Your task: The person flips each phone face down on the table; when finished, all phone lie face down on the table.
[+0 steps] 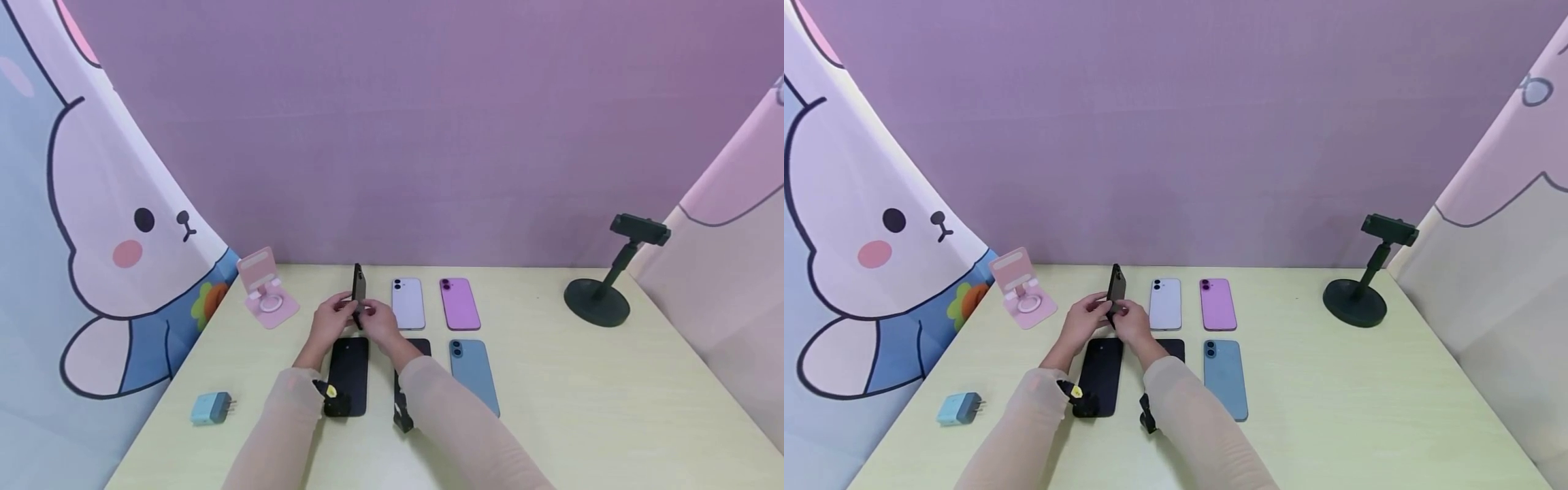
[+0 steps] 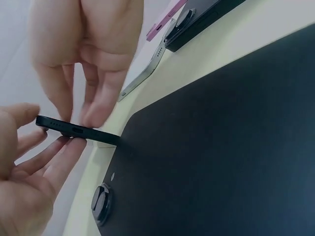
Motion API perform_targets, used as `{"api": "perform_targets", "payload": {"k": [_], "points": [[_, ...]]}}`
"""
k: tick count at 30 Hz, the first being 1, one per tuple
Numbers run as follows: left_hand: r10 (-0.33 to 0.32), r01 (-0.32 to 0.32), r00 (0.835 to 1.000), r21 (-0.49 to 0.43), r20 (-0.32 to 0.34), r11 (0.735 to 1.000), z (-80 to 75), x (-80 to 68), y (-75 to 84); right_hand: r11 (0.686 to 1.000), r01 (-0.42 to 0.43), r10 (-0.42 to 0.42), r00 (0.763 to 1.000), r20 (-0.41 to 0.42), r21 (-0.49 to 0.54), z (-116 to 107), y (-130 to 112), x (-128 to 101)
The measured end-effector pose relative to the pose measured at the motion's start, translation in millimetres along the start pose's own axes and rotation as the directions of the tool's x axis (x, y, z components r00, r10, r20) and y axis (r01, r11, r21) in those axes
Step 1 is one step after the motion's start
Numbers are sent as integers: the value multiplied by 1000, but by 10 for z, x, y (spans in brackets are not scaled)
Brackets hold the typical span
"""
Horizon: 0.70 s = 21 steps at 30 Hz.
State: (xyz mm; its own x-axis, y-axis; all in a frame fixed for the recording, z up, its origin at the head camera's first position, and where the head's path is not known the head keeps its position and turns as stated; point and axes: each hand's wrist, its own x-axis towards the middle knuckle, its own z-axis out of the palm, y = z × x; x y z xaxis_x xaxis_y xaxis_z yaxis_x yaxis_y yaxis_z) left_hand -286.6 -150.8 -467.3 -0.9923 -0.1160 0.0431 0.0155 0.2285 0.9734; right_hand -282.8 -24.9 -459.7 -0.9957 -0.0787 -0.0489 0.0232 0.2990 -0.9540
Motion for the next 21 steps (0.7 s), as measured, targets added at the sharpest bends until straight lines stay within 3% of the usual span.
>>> {"api": "perform_targets", "payload": {"k": [8,16,21], "points": [[98,-94,995,89,-31,992,-39,-3,-2,997,-50,52,998,34,-61,-28,50,-15],[130,-104,989,312,-66,945,-114,-21,-80,985,-23,26,1000,13,-173,-49,76,-2],[144,-117,988,351,-53,929,-137,-1,-135,975,2,0,1000,7,-223,-47,73,10]]}}
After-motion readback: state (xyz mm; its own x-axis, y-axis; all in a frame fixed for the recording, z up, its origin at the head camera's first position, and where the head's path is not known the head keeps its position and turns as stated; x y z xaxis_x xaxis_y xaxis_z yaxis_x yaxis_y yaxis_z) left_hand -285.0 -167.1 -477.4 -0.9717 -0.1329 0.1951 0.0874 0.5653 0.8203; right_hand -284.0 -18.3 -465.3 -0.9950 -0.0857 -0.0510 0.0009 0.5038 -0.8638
